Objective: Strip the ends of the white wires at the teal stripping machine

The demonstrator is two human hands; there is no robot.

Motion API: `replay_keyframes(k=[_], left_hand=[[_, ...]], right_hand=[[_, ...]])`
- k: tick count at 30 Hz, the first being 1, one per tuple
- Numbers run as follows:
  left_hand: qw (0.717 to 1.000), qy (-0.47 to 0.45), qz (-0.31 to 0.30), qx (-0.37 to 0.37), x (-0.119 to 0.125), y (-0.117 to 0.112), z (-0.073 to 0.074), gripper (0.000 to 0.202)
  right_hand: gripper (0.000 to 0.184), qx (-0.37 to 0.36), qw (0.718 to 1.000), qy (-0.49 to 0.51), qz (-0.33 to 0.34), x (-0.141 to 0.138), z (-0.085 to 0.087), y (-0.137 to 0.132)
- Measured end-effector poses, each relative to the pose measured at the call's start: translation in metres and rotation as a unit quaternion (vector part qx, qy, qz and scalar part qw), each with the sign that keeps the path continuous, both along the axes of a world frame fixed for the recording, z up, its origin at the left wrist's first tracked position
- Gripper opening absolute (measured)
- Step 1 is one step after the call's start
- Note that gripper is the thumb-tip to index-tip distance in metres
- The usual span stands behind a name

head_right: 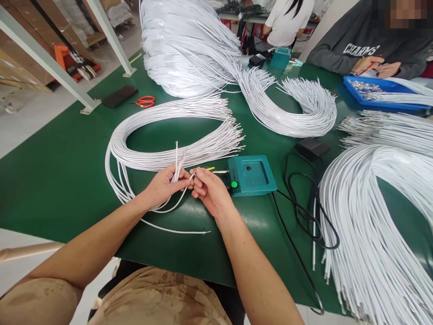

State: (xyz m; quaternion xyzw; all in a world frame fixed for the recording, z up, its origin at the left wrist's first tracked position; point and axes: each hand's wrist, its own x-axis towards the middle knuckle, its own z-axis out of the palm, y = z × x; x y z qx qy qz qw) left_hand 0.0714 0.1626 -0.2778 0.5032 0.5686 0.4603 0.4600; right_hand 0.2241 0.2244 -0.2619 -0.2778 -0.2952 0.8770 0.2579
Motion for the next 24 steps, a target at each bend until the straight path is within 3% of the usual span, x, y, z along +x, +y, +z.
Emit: replay_keyframes(k=[3,6,9,11,12,13,14,16,17,18,20,24], left_hand=[[0.999,-0.045,0.01,-0.002,0.001,0.001,0.001,0.034],[0.997,-0.079,0.003,0.002,0.002,0.002,0.004,0.039],[0.997,-0.073,-0.012,0.01,0.002,0.0,0.005,0.057],[0.996,-0.08,-0.03,0.001,0.001,-0.001,0.005,0.058],[0.995,-0.094,-0.04,-0.007,0.001,-0.001,0.004,0.057],[0.992,-0.115,-0.049,-0.018,0.0,-0.002,0.004,0.055],[0.988,-0.14,-0.053,-0.031,-0.001,-0.002,0.004,0.054],[0.977,-0.196,-0.045,-0.065,-0.003,-0.003,0.004,0.054],[0.971,-0.224,-0.039,-0.079,-0.003,-0.002,0.004,0.055],[0.964,-0.247,-0.039,-0.087,-0.004,-0.002,0.005,0.056],[0.959,-0.266,-0.05,-0.084,-0.004,-0.001,0.006,0.055],[0.976,-0.204,-0.028,-0.07,-0.002,0.002,0.007,0.053]], right_hand=[[0.038,0.015,1.0,-0.019,-0.015,-0.001,0.001,-0.002],[0.039,0.101,0.991,-0.071,-0.053,-0.003,0.002,-0.003],[0.043,0.214,0.96,-0.159,-0.087,-0.004,0.0,-0.004],[0.042,0.294,0.923,-0.229,-0.097,-0.004,-0.004,-0.004],[0.038,0.35,0.893,-0.263,-0.103,-0.003,-0.007,-0.004],[0.033,0.429,0.845,-0.297,-0.116,-0.002,-0.009,-0.005],[0.03,0.518,0.777,-0.335,-0.13,-0.001,-0.012,-0.005],[0.028,0.668,0.613,-0.394,-0.15,0.0,-0.015,-0.006],[0.027,0.719,0.538,-0.412,-0.154,0.0,-0.015,-0.006],[0.026,0.753,0.482,-0.419,-0.157,0.001,-0.014,-0.006],[0.025,0.793,0.416,-0.419,-0.152,0.002,-0.011,-0.004],[0.026,0.795,0.363,-0.47,-0.122,0.011,0.0,0.005]])
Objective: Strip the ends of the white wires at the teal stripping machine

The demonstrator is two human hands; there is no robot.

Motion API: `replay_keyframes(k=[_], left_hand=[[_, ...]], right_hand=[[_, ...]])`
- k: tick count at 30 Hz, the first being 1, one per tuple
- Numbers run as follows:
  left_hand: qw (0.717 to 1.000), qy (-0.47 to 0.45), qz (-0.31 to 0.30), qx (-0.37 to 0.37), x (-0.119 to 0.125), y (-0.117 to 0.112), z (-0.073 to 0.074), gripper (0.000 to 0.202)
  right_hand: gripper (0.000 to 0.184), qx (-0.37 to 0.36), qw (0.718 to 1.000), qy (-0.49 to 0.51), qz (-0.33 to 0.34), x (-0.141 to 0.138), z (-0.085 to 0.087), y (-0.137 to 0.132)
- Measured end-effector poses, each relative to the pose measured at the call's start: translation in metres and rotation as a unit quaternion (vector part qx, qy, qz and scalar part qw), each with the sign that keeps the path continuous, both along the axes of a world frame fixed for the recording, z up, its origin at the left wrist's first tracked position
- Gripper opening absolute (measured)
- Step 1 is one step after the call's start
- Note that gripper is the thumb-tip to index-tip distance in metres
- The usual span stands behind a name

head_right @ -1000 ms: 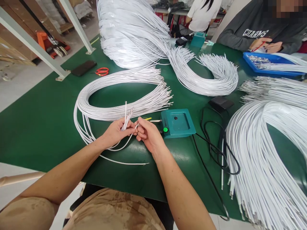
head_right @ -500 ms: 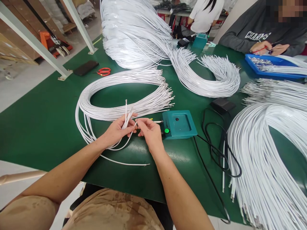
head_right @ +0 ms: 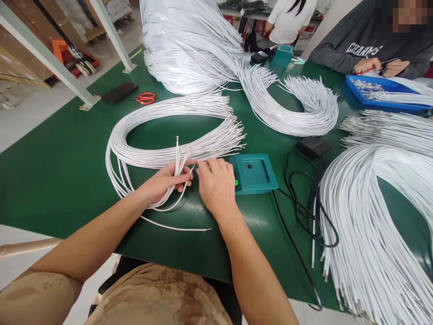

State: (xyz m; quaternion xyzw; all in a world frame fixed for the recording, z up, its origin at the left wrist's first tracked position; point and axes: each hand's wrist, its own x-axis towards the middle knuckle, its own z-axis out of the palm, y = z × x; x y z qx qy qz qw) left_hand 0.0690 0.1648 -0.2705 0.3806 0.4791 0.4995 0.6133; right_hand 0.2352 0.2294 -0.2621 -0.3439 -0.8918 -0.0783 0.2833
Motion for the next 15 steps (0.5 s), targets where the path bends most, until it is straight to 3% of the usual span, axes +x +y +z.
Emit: replay_keyframes(k=[2,8,15], left_hand=[[0.999,0.054,0.005,0.002,0.001,0.002,-0.001,0.052],[0.989,0.146,-0.003,0.003,0.005,0.005,-0.007,0.052],[0.983,0.183,0.012,0.0,0.003,0.01,-0.015,0.051]], right_hand=[[0.029,-0.011,0.999,-0.029,-0.025,0.007,0.004,0.007],[0.015,-0.157,0.98,-0.122,-0.008,0.021,0.005,0.026],[0.01,-0.106,0.992,-0.072,0.019,0.018,0.002,0.028]])
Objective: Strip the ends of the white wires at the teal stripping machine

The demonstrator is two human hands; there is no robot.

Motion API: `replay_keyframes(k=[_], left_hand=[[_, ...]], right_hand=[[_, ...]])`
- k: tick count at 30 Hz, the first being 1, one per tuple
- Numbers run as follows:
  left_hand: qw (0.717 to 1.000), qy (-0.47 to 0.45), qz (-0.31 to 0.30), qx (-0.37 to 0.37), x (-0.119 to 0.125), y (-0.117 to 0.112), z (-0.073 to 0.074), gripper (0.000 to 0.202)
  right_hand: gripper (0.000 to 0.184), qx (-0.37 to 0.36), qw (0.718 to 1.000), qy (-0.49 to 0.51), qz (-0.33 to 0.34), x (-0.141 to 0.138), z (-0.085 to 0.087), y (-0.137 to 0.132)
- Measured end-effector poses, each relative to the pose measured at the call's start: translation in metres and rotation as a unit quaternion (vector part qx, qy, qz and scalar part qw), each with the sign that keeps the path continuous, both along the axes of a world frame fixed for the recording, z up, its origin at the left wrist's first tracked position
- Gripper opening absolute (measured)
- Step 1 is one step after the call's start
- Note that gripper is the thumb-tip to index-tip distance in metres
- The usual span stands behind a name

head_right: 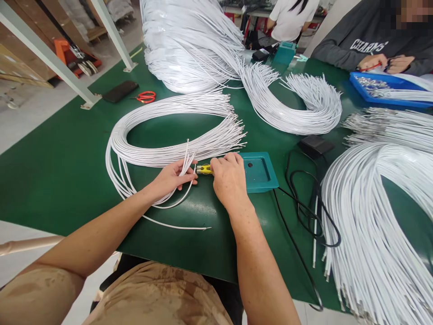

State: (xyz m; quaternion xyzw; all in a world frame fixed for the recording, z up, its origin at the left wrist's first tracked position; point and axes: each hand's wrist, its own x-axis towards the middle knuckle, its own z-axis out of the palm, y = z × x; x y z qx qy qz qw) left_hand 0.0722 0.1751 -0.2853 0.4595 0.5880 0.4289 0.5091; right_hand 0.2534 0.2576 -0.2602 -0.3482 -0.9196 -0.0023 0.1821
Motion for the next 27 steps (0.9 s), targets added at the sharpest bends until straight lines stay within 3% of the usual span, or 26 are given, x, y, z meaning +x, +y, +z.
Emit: replay_keyframes(k=[9,12,15,17,19,24,27], left_hand=[[1.0,0.004,0.015,-0.019,0.007,0.004,0.0,0.052],[1.0,0.001,0.004,-0.02,0.006,0.003,0.001,0.053],[1.0,0.001,-0.001,-0.021,0.004,0.001,-0.001,0.051],[1.0,0.002,-0.005,-0.028,0.003,0.0,-0.001,0.049],[0.999,0.005,-0.004,-0.035,0.002,-0.001,0.0,0.049],[1.0,0.007,0.001,-0.025,-0.007,-0.005,0.007,0.051],[1.0,-0.025,0.012,-0.006,-0.014,-0.007,0.007,0.059]], right_hand=[[0.016,-0.024,0.999,-0.02,-0.018,-0.002,0.002,0.0],[0.008,0.022,1.0,0.005,-0.022,0.004,0.003,-0.003],[0.027,0.102,0.987,0.025,-0.125,0.012,0.001,-0.003],[0.039,0.106,0.971,0.002,-0.212,0.016,-0.002,0.0],[0.045,0.085,0.967,-0.015,-0.24,0.019,-0.005,0.003],[0.042,0.122,0.97,0.014,-0.21,0.019,-0.006,0.003],[0.035,0.131,0.98,0.109,-0.099,0.009,0.001,-0.012]])
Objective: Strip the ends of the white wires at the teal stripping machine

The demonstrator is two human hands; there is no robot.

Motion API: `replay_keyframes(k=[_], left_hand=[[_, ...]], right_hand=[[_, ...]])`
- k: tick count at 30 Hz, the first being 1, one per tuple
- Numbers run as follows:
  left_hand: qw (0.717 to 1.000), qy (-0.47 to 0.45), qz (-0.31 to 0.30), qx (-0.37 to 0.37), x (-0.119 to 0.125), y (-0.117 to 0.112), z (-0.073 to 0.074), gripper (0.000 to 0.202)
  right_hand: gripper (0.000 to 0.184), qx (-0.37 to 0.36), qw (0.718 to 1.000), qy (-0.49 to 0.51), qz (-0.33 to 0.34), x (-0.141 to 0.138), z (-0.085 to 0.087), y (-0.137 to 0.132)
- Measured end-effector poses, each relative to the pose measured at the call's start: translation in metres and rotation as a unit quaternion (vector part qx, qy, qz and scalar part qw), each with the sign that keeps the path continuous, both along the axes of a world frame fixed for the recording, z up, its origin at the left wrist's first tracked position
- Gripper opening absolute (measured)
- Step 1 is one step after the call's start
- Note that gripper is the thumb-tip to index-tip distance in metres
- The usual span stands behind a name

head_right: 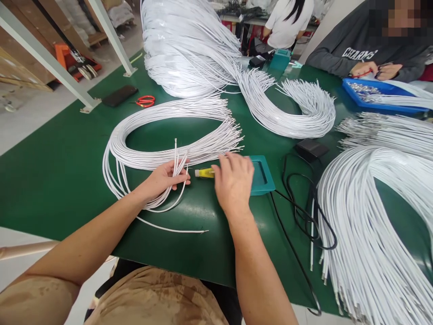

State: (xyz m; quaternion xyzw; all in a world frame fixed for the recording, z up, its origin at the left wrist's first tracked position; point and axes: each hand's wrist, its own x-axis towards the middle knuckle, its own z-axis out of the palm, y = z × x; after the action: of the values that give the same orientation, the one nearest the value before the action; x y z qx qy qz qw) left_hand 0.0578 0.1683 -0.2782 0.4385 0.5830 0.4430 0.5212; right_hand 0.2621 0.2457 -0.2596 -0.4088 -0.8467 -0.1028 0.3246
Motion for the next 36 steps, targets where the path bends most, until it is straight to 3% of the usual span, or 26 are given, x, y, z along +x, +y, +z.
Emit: replay_keyframes(k=[2,4,6,8,10,12,13,14,15,16,19,22,24,25,30,36], left_hand=[[0.999,-0.037,0.0,0.019,-0.003,-0.001,-0.001,0.058],[0.997,-0.074,-0.002,0.025,-0.005,-0.001,-0.003,0.051],[0.996,-0.082,-0.009,0.016,-0.005,-0.001,-0.003,0.046],[0.997,-0.077,-0.012,0.009,-0.005,-0.001,-0.002,0.046],[0.997,-0.082,0.008,0.006,-0.004,0.0,-0.001,0.05],[0.994,-0.101,0.036,-0.006,-0.003,0.002,0.0,0.052],[0.992,-0.115,0.043,-0.014,-0.003,0.002,0.0,0.052],[0.991,-0.125,0.048,-0.022,-0.002,0.003,0.0,0.051],[0.99,-0.133,0.049,-0.025,-0.002,0.003,0.0,0.049],[0.988,-0.14,0.052,-0.028,-0.001,0.003,0.0,0.049],[0.989,-0.138,0.047,-0.018,0.002,0.001,0.001,0.051],[0.997,-0.075,-0.013,0.006,0.006,-0.002,0.002,0.054],[0.998,-0.044,-0.037,0.013,0.008,-0.004,0.003,0.052],[0.998,-0.037,-0.04,0.016,0.01,-0.004,0.004,0.049],[0.997,0.031,0.004,0.077,0.012,-0.003,0.005,0.034],[0.995,0.039,0.017,0.094,0.011,-0.002,-0.005,0.04]], right_hand=[[0.022,-0.047,0.984,0.04,0.169,-0.012,0.004,-0.016],[0.019,-0.09,0.937,-0.02,0.337,-0.026,0.002,-0.032],[0.03,-0.064,0.921,-0.08,0.375,-0.039,-0.004,-0.044],[0.036,-0.051,0.92,-0.124,0.368,-0.047,-0.012,-0.052],[0.035,-0.11,0.918,-0.142,0.353,-0.05,-0.014,-0.057],[0.031,-0.259,0.894,-0.172,0.322,-0.049,-0.008,-0.059],[0.035,-0.374,0.858,-0.178,0.304,-0.047,-0.003,-0.059],[0.034,-0.492,0.802,-0.162,0.298,-0.045,0.003,-0.058],[0.039,-0.551,0.774,-0.142,0.277,-0.043,0.008,-0.056],[0.047,-0.554,0.789,-0.1,0.248,-0.04,0.011,-0.052],[0.038,-0.516,0.839,0.12,0.126,-0.036,0.01,-0.037],[0.044,-0.545,0.778,0.3,0.088,-0.035,0.001,-0.024],[0.045,-0.575,0.725,0.365,0.1,-0.036,-0.003,-0.02],[0.042,-0.582,0.712,0.378,0.103,-0.037,-0.004,-0.019],[0.037,-0.567,0.727,0.368,0.12,-0.041,-0.002,-0.023],[0.036,-0.592,0.682,0.412,0.121,-0.045,0.005,-0.029]])
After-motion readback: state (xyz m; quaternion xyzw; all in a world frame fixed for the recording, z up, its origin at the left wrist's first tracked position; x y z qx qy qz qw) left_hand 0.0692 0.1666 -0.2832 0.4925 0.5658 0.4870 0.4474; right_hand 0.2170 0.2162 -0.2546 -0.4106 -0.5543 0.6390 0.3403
